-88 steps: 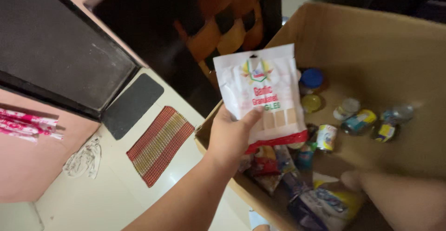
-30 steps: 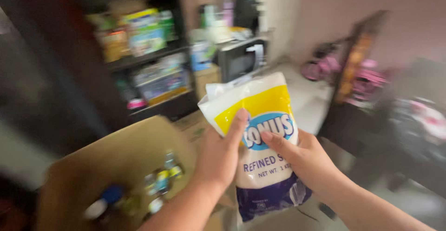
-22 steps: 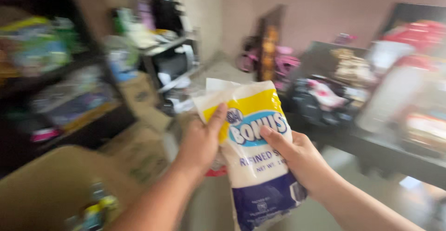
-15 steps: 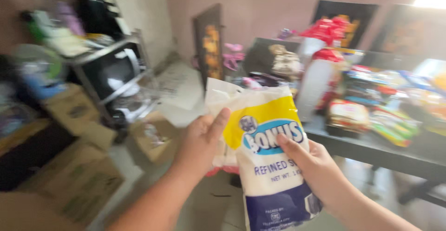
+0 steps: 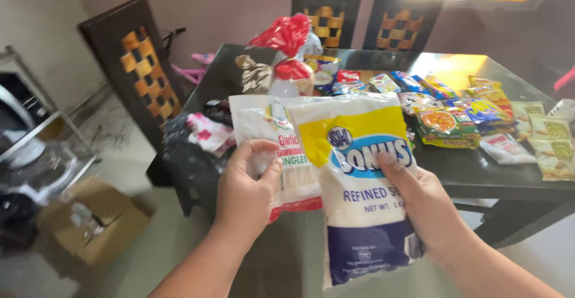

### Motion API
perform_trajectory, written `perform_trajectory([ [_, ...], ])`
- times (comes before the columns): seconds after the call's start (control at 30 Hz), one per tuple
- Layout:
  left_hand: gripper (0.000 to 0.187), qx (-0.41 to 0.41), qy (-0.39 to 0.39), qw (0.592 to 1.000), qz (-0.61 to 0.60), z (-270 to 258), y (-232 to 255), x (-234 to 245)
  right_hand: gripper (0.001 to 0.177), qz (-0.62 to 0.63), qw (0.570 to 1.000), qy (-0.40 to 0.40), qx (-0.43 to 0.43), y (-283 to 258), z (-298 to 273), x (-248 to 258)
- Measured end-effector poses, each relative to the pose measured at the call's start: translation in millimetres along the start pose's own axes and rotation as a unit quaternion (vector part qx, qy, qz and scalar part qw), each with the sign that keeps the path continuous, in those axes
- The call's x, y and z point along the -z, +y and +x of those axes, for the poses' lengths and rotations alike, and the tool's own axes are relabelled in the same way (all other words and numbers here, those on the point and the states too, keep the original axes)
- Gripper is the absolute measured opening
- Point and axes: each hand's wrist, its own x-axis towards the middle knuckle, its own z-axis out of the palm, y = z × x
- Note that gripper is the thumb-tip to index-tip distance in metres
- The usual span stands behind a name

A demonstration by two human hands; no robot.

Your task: The person sorts various snack and food packages on a table by moving them from one area of the tabletop to another and picking them up from a box to place them on the table.

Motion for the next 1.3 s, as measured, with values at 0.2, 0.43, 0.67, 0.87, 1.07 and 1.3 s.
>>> perform_trajectory([
  [0.2,0.020,-0.032,-0.073,0.996,0.032,62,-5,-38,0.047,0.035,0.998,0.055,0.001,-13,42,16],
  [0.43,0.021,-0.074,-0.162,0.984,0.004,113,-10,-113,0.046,0.054,0.985,0.162,0.020,-27,65,49],
  [0.67,0.019,-0.082,-0.241,0.966,-0.045,129,-1,-208,0.048,0.048,0.966,0.252,0.026,-41,70,125],
  [0.87,0.017,-0.073,-0.249,0.964,-0.061,113,4,-308,0.049,0.075,0.957,0.281,0.007,-51,80,222],
  [1.07,0.014,-0.040,-0.235,0.967,-0.090,101,19,-412,0.049,0.032,0.958,0.286,0.008,-65,107,322],
  [1.3,0.013,-0.051,-0.201,0.975,-0.076,105,13,-468,0.050,0.045,0.960,0.275,-0.009,-75,143,387],
])
